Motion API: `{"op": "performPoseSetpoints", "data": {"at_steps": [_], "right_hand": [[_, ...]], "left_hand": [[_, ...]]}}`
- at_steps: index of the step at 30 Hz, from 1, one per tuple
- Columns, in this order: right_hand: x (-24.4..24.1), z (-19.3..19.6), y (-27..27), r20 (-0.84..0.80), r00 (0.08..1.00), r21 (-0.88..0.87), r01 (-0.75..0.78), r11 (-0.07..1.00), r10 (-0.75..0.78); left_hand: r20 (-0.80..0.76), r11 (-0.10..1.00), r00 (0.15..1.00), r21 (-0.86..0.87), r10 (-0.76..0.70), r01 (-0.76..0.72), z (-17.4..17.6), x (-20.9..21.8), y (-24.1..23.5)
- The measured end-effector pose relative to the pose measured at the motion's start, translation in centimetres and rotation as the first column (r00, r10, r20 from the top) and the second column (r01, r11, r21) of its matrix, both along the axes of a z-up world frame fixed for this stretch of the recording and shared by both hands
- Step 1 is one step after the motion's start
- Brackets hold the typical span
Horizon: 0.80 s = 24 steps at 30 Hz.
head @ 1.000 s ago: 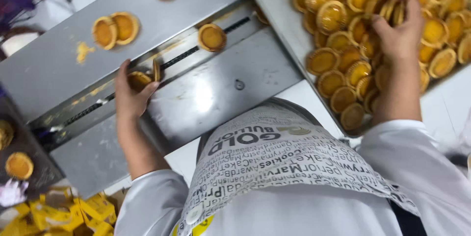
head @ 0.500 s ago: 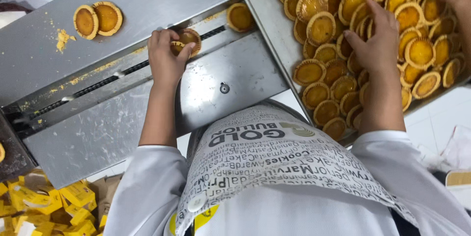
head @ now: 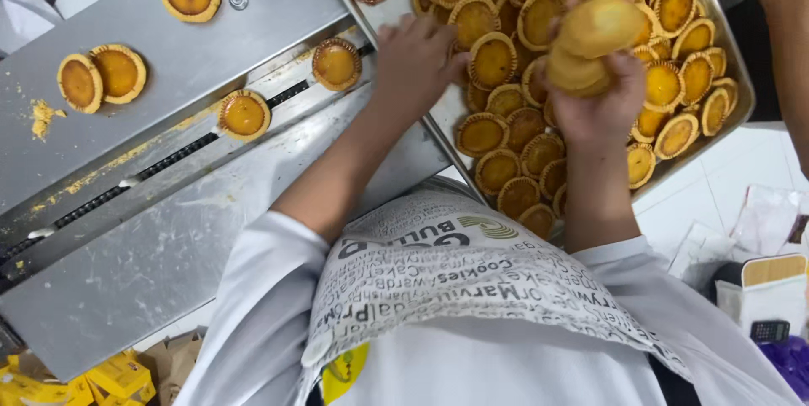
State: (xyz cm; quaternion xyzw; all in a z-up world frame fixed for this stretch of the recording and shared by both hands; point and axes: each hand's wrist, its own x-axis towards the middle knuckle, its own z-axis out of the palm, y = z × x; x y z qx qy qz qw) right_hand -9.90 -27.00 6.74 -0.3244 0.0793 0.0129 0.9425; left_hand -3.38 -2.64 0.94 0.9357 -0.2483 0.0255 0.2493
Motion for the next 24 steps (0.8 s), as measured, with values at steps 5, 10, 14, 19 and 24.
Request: {"op": "performPoseSetpoints", "data": {"at_steps": [5, 10, 14, 19, 24], "right_hand": [[-1.9, 0.3, 2.0, 0.021, 0.999, -0.054, -0.022, 0.998, 0.023], [-3.0, -0.8, 1.3, -0.057, 0.998, -0.085, -0.019, 0.996, 0.014], [-1.9, -0.6, 4.2, -0.062, 0.996, -0.211, -0.082, 0.974, 0.07], [0.0, 3.5, 14.9, -0.18, 0.885, -0.831, -0.37, 0.414, 0.43], [4.3, -1.0, 24.4, -0.165, 0.643, -0.975, 0.007, -0.221, 0.748]], "left_hand": [[-0.129, 0.999, 0.99, -0.027, -0.049, 0.046, -1.1, 1.0, -4.9], [-0.198, 0.879, 0.98, -0.472, -0.031, -0.067, -0.3, 0.0, 0.0], [-0.236, 0.679, 0.947, -0.66, 0.219, -0.322, -1.9, 0.5, 9.9], [-0.165, 0.486, 0.744, -0.662, 0.647, -0.57, -3.2, -0.3, 22.1], [0.015, 0.654, 0.707, -0.394, 0.707, -0.645, -2.5, -2.0, 28.5]]}}
